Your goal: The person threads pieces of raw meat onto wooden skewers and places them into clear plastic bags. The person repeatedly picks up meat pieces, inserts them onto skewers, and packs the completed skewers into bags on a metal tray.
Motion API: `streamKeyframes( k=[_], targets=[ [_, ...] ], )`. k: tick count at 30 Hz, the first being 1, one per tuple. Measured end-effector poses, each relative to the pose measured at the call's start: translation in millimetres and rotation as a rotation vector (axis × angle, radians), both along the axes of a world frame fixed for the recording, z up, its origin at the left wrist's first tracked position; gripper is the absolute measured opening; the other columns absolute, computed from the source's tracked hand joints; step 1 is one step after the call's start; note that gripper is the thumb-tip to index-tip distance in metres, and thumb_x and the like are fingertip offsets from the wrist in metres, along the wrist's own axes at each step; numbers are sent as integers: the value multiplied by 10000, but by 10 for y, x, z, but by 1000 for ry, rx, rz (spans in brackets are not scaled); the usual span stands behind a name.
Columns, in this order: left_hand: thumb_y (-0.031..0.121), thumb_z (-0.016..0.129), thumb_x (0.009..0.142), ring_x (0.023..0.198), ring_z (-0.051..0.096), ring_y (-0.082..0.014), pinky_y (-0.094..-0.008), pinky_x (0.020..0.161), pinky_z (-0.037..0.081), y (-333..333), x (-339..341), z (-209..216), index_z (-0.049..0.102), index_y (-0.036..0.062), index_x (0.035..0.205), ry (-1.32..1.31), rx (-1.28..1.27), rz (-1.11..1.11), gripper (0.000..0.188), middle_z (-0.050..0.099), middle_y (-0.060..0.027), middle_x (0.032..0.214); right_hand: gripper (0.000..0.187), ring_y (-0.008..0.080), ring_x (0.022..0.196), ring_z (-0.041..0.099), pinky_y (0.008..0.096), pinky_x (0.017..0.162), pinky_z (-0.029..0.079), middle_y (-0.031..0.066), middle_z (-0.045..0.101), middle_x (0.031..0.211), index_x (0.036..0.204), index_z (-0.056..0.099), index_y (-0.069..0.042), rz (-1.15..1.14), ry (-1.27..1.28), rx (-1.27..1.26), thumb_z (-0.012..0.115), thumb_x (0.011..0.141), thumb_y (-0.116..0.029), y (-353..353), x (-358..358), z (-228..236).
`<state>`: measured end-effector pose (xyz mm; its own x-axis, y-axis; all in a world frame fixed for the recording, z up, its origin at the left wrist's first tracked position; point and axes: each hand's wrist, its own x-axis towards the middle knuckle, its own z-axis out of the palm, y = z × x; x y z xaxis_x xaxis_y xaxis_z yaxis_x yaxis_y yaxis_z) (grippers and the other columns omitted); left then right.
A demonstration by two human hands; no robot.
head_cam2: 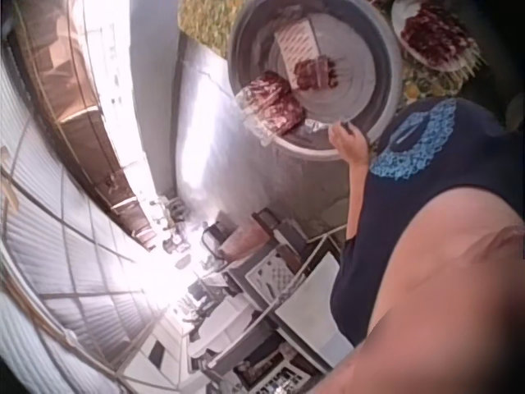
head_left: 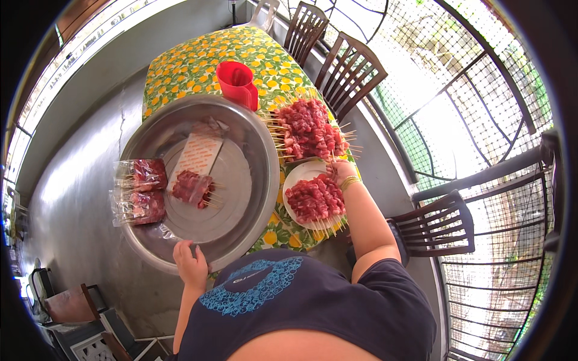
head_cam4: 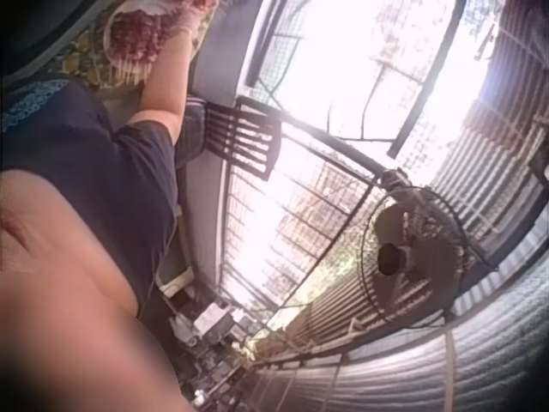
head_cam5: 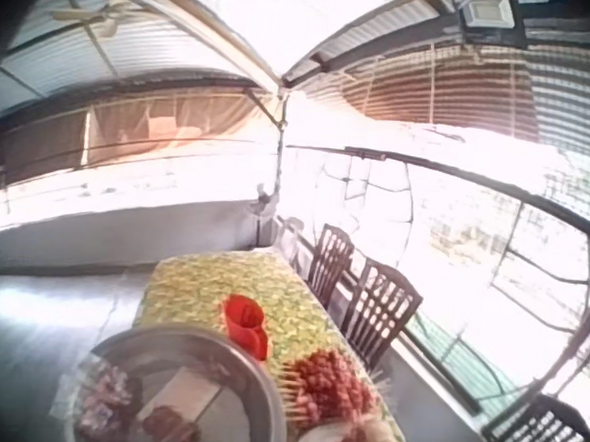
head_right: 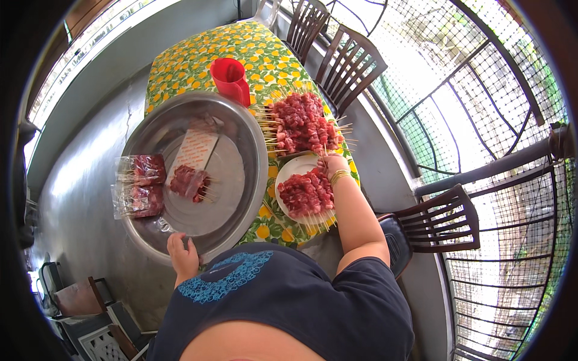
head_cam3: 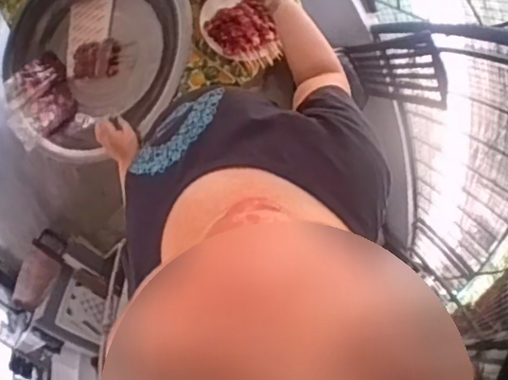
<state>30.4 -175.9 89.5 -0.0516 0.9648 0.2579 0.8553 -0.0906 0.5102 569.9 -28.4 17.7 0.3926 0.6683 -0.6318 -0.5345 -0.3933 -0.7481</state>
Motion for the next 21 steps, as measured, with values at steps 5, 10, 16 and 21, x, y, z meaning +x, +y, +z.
streamKeyframes(
  k=[5, 10, 16, 21],
  targets=[
    [73, 652, 867, 1182, 513, -383, -468, 1013, 413, -2, -3, -10, 584, 24, 1122, 8, 16, 10, 268, 572, -187, 1212, 162, 255, 756, 688, 355, 628, 637, 155, 646, 959, 1126, 519, 29, 50, 52, 28, 521, 964, 44, -112, 6, 63],
    [76, 664, 855, 1143, 523, -382, -465, 986, 424, 26, 5, 14, 608, 26, 1050, 18, 5, -14, 210, 583, -180, 1166, 186, 299, 806, 705, 401, 666, 652, 175, 638, 976, 1152, 520, 38, 82, 107, -20, 527, 966, 34, -212, 66, 8],
    [112, 694, 835, 944, 596, -360, -479, 834, 480, 555, -146, 15, 646, 73, 883, 96, -44, -67, 78, 614, -135, 952, 385, 370, 882, 692, 521, 784, 627, 228, 642, 1002, 1286, 524, 73, 113, -9, -30, 600, 910, 79, -135, 88, -15],
    [169, 712, 832, 986, 598, -385, -498, 808, 519, 1291, -34, -161, 638, 64, 941, 220, -85, -95, 168, 606, -145, 980, 358, 162, 630, 614, 330, 545, 586, 82, 634, 828, 1194, 597, 34, 189, -242, -111, 639, 843, 95, -98, -38, 333]
  ],
)
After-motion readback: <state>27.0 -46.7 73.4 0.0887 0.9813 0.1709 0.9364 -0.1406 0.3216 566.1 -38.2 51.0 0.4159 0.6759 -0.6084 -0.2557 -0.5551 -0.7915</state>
